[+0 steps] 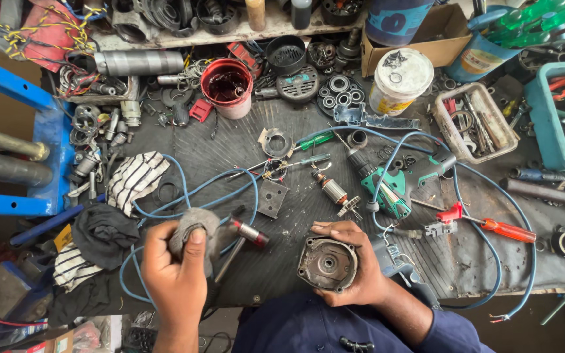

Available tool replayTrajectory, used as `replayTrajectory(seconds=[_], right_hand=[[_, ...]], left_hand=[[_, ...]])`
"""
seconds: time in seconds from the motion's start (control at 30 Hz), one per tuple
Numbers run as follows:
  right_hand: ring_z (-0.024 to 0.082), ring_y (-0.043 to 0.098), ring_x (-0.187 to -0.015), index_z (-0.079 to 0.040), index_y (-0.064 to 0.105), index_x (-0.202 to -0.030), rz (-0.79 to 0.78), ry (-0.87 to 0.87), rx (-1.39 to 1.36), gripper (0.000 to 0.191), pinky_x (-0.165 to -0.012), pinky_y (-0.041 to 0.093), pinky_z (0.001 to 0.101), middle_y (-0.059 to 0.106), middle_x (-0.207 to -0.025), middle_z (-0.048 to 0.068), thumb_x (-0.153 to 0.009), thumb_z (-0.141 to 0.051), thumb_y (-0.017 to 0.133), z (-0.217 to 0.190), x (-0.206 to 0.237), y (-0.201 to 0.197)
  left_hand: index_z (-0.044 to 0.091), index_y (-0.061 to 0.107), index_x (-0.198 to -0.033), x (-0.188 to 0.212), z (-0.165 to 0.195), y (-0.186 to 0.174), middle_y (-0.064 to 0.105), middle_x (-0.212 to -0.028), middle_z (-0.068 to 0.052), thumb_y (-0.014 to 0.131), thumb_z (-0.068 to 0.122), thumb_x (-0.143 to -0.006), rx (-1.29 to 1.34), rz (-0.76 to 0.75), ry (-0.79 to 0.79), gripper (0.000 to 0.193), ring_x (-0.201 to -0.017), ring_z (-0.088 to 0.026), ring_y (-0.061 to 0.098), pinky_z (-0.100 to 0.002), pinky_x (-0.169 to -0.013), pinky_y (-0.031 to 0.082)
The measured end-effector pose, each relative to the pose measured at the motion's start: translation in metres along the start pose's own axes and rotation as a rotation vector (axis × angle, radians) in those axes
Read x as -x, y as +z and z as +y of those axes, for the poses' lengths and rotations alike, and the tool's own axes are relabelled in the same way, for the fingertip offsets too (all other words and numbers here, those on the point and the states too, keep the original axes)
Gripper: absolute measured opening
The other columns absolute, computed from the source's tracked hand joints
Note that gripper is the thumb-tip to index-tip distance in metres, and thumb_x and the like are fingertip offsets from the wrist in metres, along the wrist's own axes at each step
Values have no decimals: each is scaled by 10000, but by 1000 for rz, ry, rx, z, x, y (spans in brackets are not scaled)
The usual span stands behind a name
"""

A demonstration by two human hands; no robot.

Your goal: The person cleans a small cylindrical mechanical part by hand, using a rag and a wire brush to remove grime from the interior and exterior surfaces. The person repeatedly wipes and scrubs the part, then places it on the workbench.

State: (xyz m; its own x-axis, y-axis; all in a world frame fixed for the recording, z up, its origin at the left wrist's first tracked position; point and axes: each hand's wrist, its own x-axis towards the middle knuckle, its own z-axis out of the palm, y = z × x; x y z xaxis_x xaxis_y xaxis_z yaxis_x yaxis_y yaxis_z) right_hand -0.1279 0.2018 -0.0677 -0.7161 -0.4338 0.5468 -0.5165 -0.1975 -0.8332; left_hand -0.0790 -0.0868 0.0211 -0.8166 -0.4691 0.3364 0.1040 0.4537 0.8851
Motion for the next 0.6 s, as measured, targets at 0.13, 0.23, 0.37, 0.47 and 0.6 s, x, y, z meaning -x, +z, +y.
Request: replayTrajectory(seconds=[0.13,0.23,0.37,0.47,0.6], right_hand=[[369,554,-1367,-96,366,-1484,-7,2,12,945,-1215,419,571,528,-1388,200,-721,-162,919,0,-2,-1],[361,561,-1351,-97,367,-1481,-4,-2,27,947,-1216,419,573,538,-1386,199,-714,-168,917,1,-4,-1],[359,561,-1350,-92,361,-1488,-2,-1,17,953,-1221,410,582,529,-1374,197,-717,-173,915,3,-4,-2],[357,553,-1346,-93,359,-1490,-5,0,14,941,-1214,416,580,536,-1379,204,-730,-180,907,4,-4,-2],[355,551,-1350,-93,359,-1493,-13,1,8,936,-1214,417,578,534,-1376,202,-738,-203,902,4,-4,-3]], left_hand=[[-17,633,-1111,1,-9,8,634,-949,-1,656,229,-1029,188,-86,-150,260,-833,-47,537,-210,-750,463],[-19,636,-1122,1,-16,9,635,-957,3,627,231,-1054,226,-112,-154,259,-835,-43,525,-207,-750,449],[-17,661,-1104,3,-21,8,619,-895,6,603,243,-1069,154,-110,-202,268,-795,-40,493,-212,-703,422],[-17,677,-1082,4,-21,8,596,-835,6,615,241,-1058,147,-124,-271,266,-749,-46,468,-220,-663,394],[-17,668,-1064,4,-16,9,654,-885,8,623,226,-1031,151,-180,-201,249,-803,-41,537,-214,-721,460]])
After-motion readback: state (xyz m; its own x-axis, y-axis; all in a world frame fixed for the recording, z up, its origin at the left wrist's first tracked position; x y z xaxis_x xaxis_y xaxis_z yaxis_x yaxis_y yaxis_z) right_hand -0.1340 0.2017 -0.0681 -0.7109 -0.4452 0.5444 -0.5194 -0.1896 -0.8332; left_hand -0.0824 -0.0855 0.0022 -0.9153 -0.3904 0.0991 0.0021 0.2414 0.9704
